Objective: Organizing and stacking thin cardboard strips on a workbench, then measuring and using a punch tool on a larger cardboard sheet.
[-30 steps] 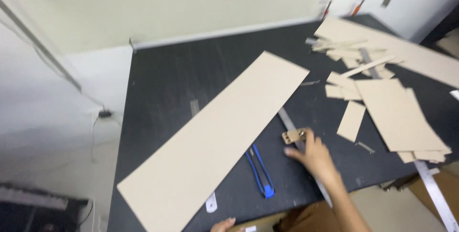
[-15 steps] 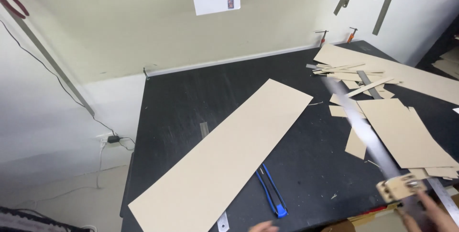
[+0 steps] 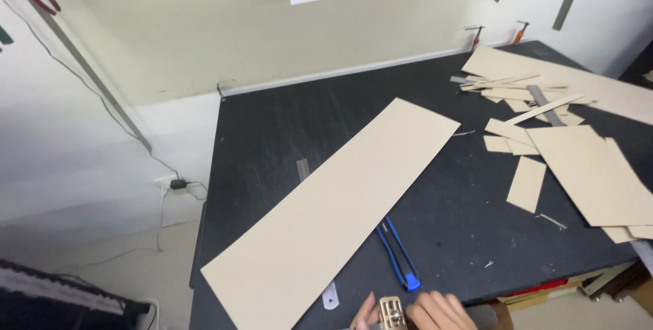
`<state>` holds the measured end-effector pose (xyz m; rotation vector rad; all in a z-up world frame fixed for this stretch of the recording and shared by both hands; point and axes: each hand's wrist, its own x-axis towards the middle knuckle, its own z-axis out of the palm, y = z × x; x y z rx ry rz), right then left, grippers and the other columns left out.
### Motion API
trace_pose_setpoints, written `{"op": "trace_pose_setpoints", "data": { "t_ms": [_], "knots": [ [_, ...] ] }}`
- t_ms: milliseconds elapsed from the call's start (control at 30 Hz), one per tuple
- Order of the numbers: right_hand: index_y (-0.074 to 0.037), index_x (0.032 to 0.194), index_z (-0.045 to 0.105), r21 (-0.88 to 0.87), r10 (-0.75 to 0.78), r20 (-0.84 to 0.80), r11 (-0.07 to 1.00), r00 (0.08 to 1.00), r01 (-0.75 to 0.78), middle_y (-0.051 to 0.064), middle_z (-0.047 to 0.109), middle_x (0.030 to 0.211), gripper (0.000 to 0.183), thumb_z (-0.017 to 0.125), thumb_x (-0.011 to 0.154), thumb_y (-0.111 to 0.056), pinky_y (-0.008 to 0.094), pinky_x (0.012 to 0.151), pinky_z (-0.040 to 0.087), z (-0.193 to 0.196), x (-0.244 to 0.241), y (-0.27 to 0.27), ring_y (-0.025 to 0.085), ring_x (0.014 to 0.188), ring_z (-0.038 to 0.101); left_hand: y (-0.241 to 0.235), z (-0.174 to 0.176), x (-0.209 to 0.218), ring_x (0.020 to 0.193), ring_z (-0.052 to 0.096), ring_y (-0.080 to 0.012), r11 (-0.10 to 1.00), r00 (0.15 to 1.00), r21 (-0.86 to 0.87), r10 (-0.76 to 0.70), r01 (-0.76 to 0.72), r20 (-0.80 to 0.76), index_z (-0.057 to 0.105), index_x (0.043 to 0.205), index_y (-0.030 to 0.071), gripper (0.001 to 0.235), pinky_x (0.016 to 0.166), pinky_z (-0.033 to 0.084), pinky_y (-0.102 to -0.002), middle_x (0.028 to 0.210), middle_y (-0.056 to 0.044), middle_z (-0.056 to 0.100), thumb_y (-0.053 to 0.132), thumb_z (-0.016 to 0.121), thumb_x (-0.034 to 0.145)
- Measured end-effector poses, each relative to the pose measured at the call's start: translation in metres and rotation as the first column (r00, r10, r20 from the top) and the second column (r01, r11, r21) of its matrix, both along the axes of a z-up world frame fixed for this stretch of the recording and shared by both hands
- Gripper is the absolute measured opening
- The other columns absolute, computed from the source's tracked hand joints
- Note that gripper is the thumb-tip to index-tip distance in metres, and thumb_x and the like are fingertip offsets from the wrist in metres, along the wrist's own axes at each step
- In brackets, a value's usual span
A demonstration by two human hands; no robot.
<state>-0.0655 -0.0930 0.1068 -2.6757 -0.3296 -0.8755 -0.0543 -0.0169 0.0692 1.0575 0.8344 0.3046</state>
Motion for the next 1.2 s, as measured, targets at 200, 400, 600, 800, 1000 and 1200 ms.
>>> {"op": "trace_pose_setpoints", "data": {
  "t_ms": [200, 400, 600, 800, 1000, 1200],
  "knots": [
    [-0.016, 0.072, 0.048, -0.156, 0.314, -0.039, 0.936, 0.949, -0.317, 0.001, 0.045, 0.067, 0.033, 0.058, 0.101, -0.029, 0.032, 0.059, 0.042, 0.02, 0.02, 0.012, 0.018, 0.058, 0.045, 0.02, -0.044, -0.008, 0.081, 0.074, -0.0403, 0.977, 0.99, -0.212, 0.058, -0.029, 0.13, 0.072, 0.114, -0.013, 0.052, 0.076, 0.056, -0.045, 0.088, -0.036, 0.08, 0.024, 0.043, 0.092],
    [-0.009, 0.074, 0.045, -0.208, 0.572, -0.255, 0.755, 0.78, -0.622, 0.006, 0.044, 0.075, 0.036, 0.058, 0.106, -0.018, 0.038, 0.075, 0.044, 0.044, 0.028, 0.002, 0.023, 0.072, 0.042, 0.024, 0.001, -0.002, 0.062, 0.066, -0.0436, 0.914, 0.934, -0.371, 0.264, -0.163, 0.24, 0.067, 0.1, -0.022, 0.064, 0.061, 0.053, -0.055, 0.064, -0.038, 0.069, 0.035, 0.039, 0.094],
    [-0.008, 0.077, 0.041, -0.152, 0.703, -0.264, 0.646, 0.66, -0.748, 0.007, 0.04, 0.08, 0.035, 0.05, 0.11, -0.016, 0.042, 0.077, 0.044, 0.061, 0.035, -0.004, 0.024, 0.072, 0.039, 0.089, 0.014, -0.001, 0.085, 0.082, -0.0464, 0.806, 0.843, -0.256, -0.483, 0.533, 0.236, 0.073, 0.119, -0.016, 0.057, 0.078, 0.063, -0.049, 0.096, -0.041, 0.084, 0.026, 0.05, 0.087],
    [-0.006, 0.08, 0.044, -0.135, 0.751, -0.314, 0.57, 0.581, -0.81, 0.009, 0.043, 0.082, 0.035, 0.051, 0.112, -0.017, 0.045, 0.08, 0.044, 0.077, 0.039, -0.006, 0.026, 0.075, 0.042, 0.097, 0.12, -0.001, 0.061, 0.079, -0.0481, 0.931, 0.947, -0.181, -0.299, 0.316, 0.119, 0.077, 0.089, -0.025, 0.034, 0.056, 0.061, -0.045, 0.079, -0.043, 0.084, 0.003, 0.058, 0.087],
    [-0.006, 0.079, 0.042, -0.097, 0.809, -0.331, 0.482, 0.485, -0.871, 0.01, 0.041, 0.079, 0.035, 0.05, 0.112, -0.015, 0.044, 0.072, 0.039, 0.08, 0.042, -0.008, 0.027, 0.073, 0.039, 0.133, 0.11, 0.03, 0.053, 0.062, -0.0102, 0.363, 0.358, -0.021, -0.926, 0.932, -0.122, 0.08, 0.119, 0.008, 0.052, 0.044, 0.043, -0.019, 0.092, -0.008, 0.083, 0.04, 0.045, 0.097],
    [-0.008, 0.079, 0.046, -0.227, 0.776, -0.294, 0.511, 0.558, -0.829, 0.009, 0.046, 0.076, 0.036, 0.047, 0.111, -0.025, 0.041, 0.064, 0.036, 0.064, 0.038, -0.003, 0.028, 0.067, 0.042, 0.125, 0.091, 0.022, 0.055, 0.059, -0.0086, 0.415, 0.415, 0.02, -0.909, 0.91, -0.034, 0.075, 0.122, 0.001, 0.053, 0.047, 0.043, -0.02, 0.082, -0.01, 0.081, 0.037, 0.046, 0.097]
  ]
}}
